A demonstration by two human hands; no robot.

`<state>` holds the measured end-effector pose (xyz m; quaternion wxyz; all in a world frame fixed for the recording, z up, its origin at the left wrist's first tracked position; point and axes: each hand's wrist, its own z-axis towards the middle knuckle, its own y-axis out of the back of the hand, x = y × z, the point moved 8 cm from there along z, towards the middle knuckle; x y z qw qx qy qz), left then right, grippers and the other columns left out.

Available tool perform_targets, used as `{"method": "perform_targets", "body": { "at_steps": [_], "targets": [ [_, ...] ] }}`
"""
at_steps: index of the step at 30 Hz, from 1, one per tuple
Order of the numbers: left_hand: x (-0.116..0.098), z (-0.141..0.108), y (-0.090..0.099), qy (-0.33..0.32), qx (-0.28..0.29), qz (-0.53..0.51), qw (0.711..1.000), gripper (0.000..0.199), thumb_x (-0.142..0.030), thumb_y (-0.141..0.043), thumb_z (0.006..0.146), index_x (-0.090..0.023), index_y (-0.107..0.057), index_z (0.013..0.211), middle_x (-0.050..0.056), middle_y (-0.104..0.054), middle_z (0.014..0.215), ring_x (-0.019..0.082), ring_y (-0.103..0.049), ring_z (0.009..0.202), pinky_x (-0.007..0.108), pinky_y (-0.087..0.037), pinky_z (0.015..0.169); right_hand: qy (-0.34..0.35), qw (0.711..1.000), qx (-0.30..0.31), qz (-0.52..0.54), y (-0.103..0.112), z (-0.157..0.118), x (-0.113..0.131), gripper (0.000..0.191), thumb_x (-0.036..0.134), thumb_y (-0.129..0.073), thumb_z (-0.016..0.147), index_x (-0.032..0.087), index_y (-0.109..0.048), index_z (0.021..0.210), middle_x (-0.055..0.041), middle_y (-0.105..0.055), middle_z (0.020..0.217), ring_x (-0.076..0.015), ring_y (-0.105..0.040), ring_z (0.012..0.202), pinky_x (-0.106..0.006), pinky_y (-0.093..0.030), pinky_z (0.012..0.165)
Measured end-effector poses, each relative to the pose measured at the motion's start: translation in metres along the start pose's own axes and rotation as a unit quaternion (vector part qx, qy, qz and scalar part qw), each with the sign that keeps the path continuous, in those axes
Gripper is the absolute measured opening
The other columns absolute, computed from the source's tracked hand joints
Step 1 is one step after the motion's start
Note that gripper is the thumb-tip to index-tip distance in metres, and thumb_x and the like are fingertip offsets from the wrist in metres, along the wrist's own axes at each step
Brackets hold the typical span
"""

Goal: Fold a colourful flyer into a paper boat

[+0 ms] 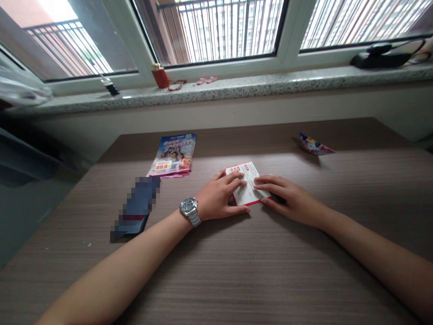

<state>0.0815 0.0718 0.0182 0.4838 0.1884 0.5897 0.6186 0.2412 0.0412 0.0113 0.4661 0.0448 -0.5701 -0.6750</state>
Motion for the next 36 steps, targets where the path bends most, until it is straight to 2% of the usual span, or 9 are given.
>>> {"method": "perform_targets", "body": {
  "at_steps": [9,13,19,25,36],
  "targets": [
    [0.0023,0.0002,-0.0004,-0.004,-0.002,-0.025,1.000,0.062,-0.054,-0.067,0.087,-0.021,-0.050,0.137,0.013,-0.052,0.146,0.027,-0.049,0.136,0.052,-0.021,0.124,-0.007,1.000,0.013,0.009,-0.0019,-0.0005,-0.0022,0.038,0.030,-0.061,0.094,0.028,-0.060,0.132,-0.0114,-0.056,0.142,-0.0286,-0.051,0.134,-0.056,-0.039,0.114],
    [0.0010,-0.0003,0.0014,-0.013,-0.013,-0.029,0.999,0.056,-0.048,-0.067,0.088,-0.022,-0.052,0.136,0.013,-0.054,0.144,0.027,-0.050,0.135,0.053,-0.025,0.122,-0.011,1.000,0.018,0.010,-0.0039,-0.0012,-0.0042,0.038,0.031,-0.060,0.095,0.028,-0.059,0.133,-0.0111,-0.056,0.142,-0.0275,-0.053,0.132,-0.055,-0.039,0.115],
    [0.0000,0.0001,0.0022,-0.019,-0.016,-0.028,0.999,0.061,-0.053,-0.069,0.086,-0.022,-0.053,0.135,0.015,-0.053,0.144,0.030,-0.051,0.133,0.053,-0.033,0.117,-0.011,1.000,0.016,0.011,-0.0038,-0.0013,-0.0046,0.038,0.031,-0.060,0.095,0.028,-0.059,0.132,-0.0105,-0.056,0.142,-0.0265,-0.053,0.132,-0.053,-0.040,0.114],
    [-0.0004,0.0004,0.0031,-0.024,-0.019,-0.032,0.999,0.051,-0.048,-0.068,0.087,-0.022,-0.057,0.128,0.015,-0.053,0.143,0.029,-0.052,0.131,0.051,-0.038,0.114,-0.008,1.000,0.015,0.017,-0.0024,-0.0002,-0.0031,0.037,0.031,-0.060,0.095,0.027,-0.060,0.132,-0.0109,-0.058,0.141,-0.0261,-0.053,0.131,-0.051,-0.043,0.112],
    [-0.0042,0.0014,0.0043,-0.026,-0.008,-0.027,0.999,0.047,-0.049,-0.068,0.086,-0.022,-0.058,0.123,0.016,-0.053,0.143,0.030,-0.053,0.131,0.051,-0.040,0.112,-0.003,1.000,-0.009,0.016,0.0034,0.0018,0.0018,0.031,0.029,-0.061,0.094,0.027,-0.065,0.125,-0.0106,-0.063,0.135,-0.0267,-0.058,0.127,-0.050,-0.046,0.109]
  ]
}}
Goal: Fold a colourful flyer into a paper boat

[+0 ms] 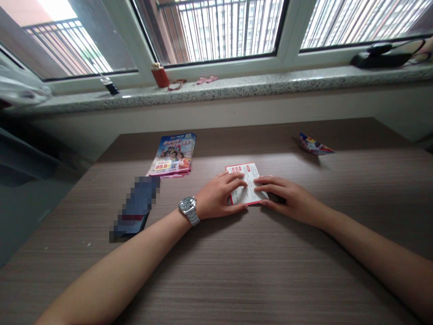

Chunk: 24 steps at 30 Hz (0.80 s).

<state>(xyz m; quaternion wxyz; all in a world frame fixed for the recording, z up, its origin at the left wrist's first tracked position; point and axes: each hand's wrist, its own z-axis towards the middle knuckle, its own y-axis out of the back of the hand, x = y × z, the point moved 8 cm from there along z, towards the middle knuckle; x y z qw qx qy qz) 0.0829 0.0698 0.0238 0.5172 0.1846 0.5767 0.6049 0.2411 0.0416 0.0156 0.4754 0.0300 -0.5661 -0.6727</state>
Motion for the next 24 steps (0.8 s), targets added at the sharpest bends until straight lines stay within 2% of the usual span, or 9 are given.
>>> {"method": "perform_targets", "body": {
  "at_steps": [12,16,21,24],
  "targets": [
    [0.0008,-0.0007,0.0017,0.002,-0.006,-0.014,1.000,0.038,-0.039,-0.062,0.090,-0.021,-0.058,0.124,0.014,-0.053,0.143,0.028,-0.052,0.131,0.049,-0.041,0.112,0.020,1.000,0.003,0.004,-0.0003,-0.0005,-0.0004,0.035,0.030,-0.066,0.090,0.026,-0.064,0.125,-0.0129,-0.061,0.137,-0.0286,-0.057,0.128,-0.051,-0.048,0.108],
    [0.0003,-0.0009,0.0014,-0.003,-0.008,-0.011,1.000,0.040,-0.042,-0.061,0.091,-0.020,-0.058,0.124,0.015,-0.054,0.142,0.029,-0.052,0.132,0.048,-0.040,0.112,0.015,1.000,-0.001,-0.002,0.0003,-0.0011,-0.0008,0.028,0.027,-0.061,0.094,0.027,-0.066,0.122,-0.0100,-0.063,0.136,-0.0262,-0.059,0.127,-0.052,-0.046,0.110],
    [0.0009,-0.0010,0.0004,-0.004,-0.003,-0.015,1.000,0.052,-0.055,-0.068,0.085,-0.021,-0.059,0.122,0.017,-0.052,0.144,0.031,-0.052,0.132,0.052,-0.040,0.112,0.009,1.000,-0.009,-0.002,0.0016,-0.0019,-0.0009,0.026,0.026,-0.058,0.096,0.028,-0.067,0.120,-0.0090,-0.065,0.135,-0.0253,-0.059,0.127,-0.052,-0.045,0.111],
    [0.0014,-0.0010,-0.0008,-0.011,0.000,-0.016,1.000,0.044,-0.048,-0.068,0.086,-0.021,-0.059,0.120,0.016,-0.050,0.146,0.030,-0.050,0.133,0.051,-0.038,0.113,0.004,1.000,-0.014,0.004,0.0027,-0.0018,-0.0015,0.026,0.025,-0.057,0.097,0.027,-0.067,0.120,-0.0091,-0.066,0.133,-0.0250,-0.059,0.127,-0.048,-0.048,0.109]
  ]
}}
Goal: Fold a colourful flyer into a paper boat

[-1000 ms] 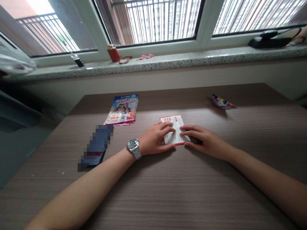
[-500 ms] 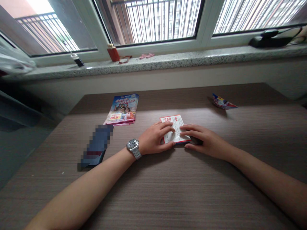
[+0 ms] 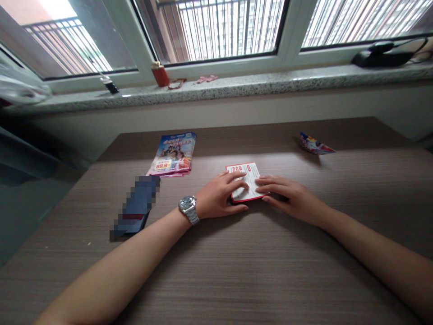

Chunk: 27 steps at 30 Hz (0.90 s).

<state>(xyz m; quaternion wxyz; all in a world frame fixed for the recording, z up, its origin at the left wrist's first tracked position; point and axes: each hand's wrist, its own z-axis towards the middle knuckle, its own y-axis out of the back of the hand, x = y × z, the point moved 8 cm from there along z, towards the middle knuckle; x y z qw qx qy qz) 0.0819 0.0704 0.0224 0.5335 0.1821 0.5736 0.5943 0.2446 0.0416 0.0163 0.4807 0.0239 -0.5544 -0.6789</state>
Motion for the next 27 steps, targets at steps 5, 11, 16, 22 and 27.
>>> {"method": "perform_targets", "body": {
  "at_steps": [5,11,16,22,27],
  "targets": [
    [0.0023,0.0010,-0.0008,-0.003,0.001,-0.017,1.000,0.028,-0.028,-0.065,0.089,-0.021,-0.059,0.116,0.014,-0.055,0.142,0.027,-0.052,0.132,0.050,-0.036,0.115,-0.007,1.000,-0.006,0.008,0.0022,0.0004,-0.0002,0.029,0.028,-0.060,0.095,0.028,-0.067,0.123,-0.0085,-0.067,0.130,-0.0260,-0.061,0.124,-0.045,-0.052,0.104],
    [0.0009,0.0028,0.0037,0.002,-0.014,-0.044,0.999,0.017,-0.026,-0.057,0.095,-0.020,-0.060,0.110,0.013,-0.063,0.132,0.025,-0.056,0.127,0.048,-0.040,0.111,0.006,1.000,-0.017,0.023,0.0051,0.0004,0.0025,0.033,0.032,-0.070,0.089,0.027,-0.065,0.121,-0.0099,-0.067,0.128,-0.0268,-0.063,0.120,-0.044,-0.053,0.102],
    [0.0009,0.0021,0.0043,-0.001,-0.014,-0.060,0.998,0.023,-0.026,-0.053,0.098,-0.021,-0.061,0.119,0.012,-0.064,0.131,0.023,-0.057,0.128,0.048,-0.035,0.115,-0.008,0.999,-0.016,0.035,0.0057,0.0009,0.0014,0.018,0.028,-0.057,0.096,0.027,-0.069,0.109,-0.0089,-0.070,0.122,-0.0244,-0.067,0.111,-0.041,-0.056,0.096],
    [0.0013,0.0011,0.0054,0.001,-0.018,-0.060,0.998,0.027,-0.034,-0.054,0.099,-0.024,-0.068,0.120,0.011,-0.065,0.132,0.023,-0.060,0.123,0.051,-0.037,0.115,-0.013,0.999,-0.009,0.042,0.0067,0.0006,0.0013,0.019,0.026,-0.053,0.098,0.027,-0.067,0.111,-0.0079,-0.072,0.115,-0.0231,-0.068,0.108,-0.040,-0.055,0.095],
    [0.0027,0.0008,0.0045,-0.002,-0.020,-0.055,0.998,0.028,-0.033,-0.050,0.101,-0.024,-0.071,0.117,0.009,-0.067,0.129,0.022,-0.061,0.122,0.047,-0.040,0.114,-0.023,0.999,0.004,0.035,0.0056,0.0002,0.0006,0.020,0.027,-0.056,0.097,0.026,-0.065,0.115,-0.0077,-0.072,0.112,-0.0231,-0.067,0.106,-0.040,-0.054,0.094]
  ]
}}
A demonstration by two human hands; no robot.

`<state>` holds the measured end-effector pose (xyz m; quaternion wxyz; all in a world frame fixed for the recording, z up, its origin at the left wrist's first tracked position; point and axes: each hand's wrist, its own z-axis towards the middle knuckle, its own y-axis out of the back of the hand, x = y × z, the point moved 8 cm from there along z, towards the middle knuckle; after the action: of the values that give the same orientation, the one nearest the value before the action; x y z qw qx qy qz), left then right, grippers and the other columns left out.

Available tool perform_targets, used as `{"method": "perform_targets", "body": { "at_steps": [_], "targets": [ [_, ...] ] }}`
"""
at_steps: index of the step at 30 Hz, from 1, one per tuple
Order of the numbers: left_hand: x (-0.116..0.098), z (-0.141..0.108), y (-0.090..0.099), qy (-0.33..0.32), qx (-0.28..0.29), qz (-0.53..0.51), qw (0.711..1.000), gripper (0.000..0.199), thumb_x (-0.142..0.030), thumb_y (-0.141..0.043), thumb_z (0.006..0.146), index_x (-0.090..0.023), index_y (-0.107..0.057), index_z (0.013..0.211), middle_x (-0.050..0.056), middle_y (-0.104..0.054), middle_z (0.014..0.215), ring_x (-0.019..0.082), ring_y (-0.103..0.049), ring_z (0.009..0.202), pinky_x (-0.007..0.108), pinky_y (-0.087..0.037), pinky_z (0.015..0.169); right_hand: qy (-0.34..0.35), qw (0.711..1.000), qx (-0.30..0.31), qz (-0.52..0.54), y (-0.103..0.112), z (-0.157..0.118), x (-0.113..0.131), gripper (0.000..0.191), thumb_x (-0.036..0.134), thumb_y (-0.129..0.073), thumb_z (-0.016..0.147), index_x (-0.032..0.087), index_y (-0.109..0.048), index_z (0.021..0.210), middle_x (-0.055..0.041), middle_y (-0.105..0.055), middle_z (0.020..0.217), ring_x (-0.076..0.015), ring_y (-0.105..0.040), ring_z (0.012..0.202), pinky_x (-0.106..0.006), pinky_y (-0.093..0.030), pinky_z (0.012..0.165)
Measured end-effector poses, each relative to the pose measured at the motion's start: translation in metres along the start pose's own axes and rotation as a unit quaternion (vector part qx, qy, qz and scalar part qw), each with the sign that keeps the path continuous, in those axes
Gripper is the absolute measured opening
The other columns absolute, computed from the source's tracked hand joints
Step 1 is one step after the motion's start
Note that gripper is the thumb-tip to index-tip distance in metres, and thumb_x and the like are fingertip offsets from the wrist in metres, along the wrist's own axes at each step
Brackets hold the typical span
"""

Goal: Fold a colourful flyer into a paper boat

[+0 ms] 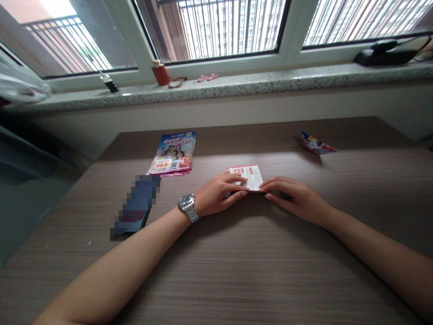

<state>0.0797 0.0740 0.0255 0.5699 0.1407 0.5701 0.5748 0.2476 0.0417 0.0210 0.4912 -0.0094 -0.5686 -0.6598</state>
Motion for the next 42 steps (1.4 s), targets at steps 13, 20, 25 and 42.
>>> {"method": "perform_targets", "body": {
  "at_steps": [13,20,25,42],
  "targets": [
    [-0.003,0.001,0.004,0.009,-0.007,-0.034,0.999,0.029,-0.036,-0.051,0.101,-0.021,-0.067,0.120,0.010,-0.068,0.122,0.023,-0.063,0.116,0.040,-0.048,0.103,-0.066,0.997,-0.025,0.015,0.004,-0.002,-0.010,0.020,0.033,-0.050,0.099,0.024,-0.067,0.103,-0.0052,-0.073,0.093,-0.0212,-0.069,0.085,-0.033,-0.054,0.076],
    [0.004,-0.002,0.003,0.035,-0.036,-0.038,0.998,0.037,-0.030,-0.056,0.097,-0.022,-0.056,0.133,0.012,-0.057,0.131,0.021,-0.062,0.113,0.035,-0.052,0.098,-0.089,0.996,-0.033,0.002,0.005,0.004,-0.009,0.019,0.033,-0.054,0.098,0.022,-0.067,0.106,-0.0065,-0.071,0.094,-0.0211,-0.066,0.086,-0.035,-0.051,0.078],
    [0.006,0.000,0.002,0.045,-0.041,-0.012,0.998,0.040,-0.032,-0.058,0.096,-0.020,-0.057,0.134,0.014,-0.052,0.133,0.022,-0.060,0.113,0.039,-0.050,0.101,-0.075,0.996,-0.035,-0.019,0.004,0.007,-0.008,0.017,0.032,-0.055,0.097,0.022,-0.067,0.104,-0.0068,-0.068,0.091,-0.0217,-0.062,0.084,-0.036,-0.049,0.076],
    [0.015,-0.002,0.004,0.093,-0.042,0.067,0.993,0.041,-0.044,-0.061,0.094,-0.023,-0.064,0.128,0.012,-0.057,0.122,0.026,-0.052,0.112,0.044,-0.045,0.102,-0.096,0.992,-0.049,-0.064,0.005,0.007,-0.014,0.029,0.036,-0.061,0.094,0.023,-0.068,0.118,-0.0096,-0.064,0.101,-0.0260,-0.059,0.096,-0.042,-0.048,0.086]
  ]
}}
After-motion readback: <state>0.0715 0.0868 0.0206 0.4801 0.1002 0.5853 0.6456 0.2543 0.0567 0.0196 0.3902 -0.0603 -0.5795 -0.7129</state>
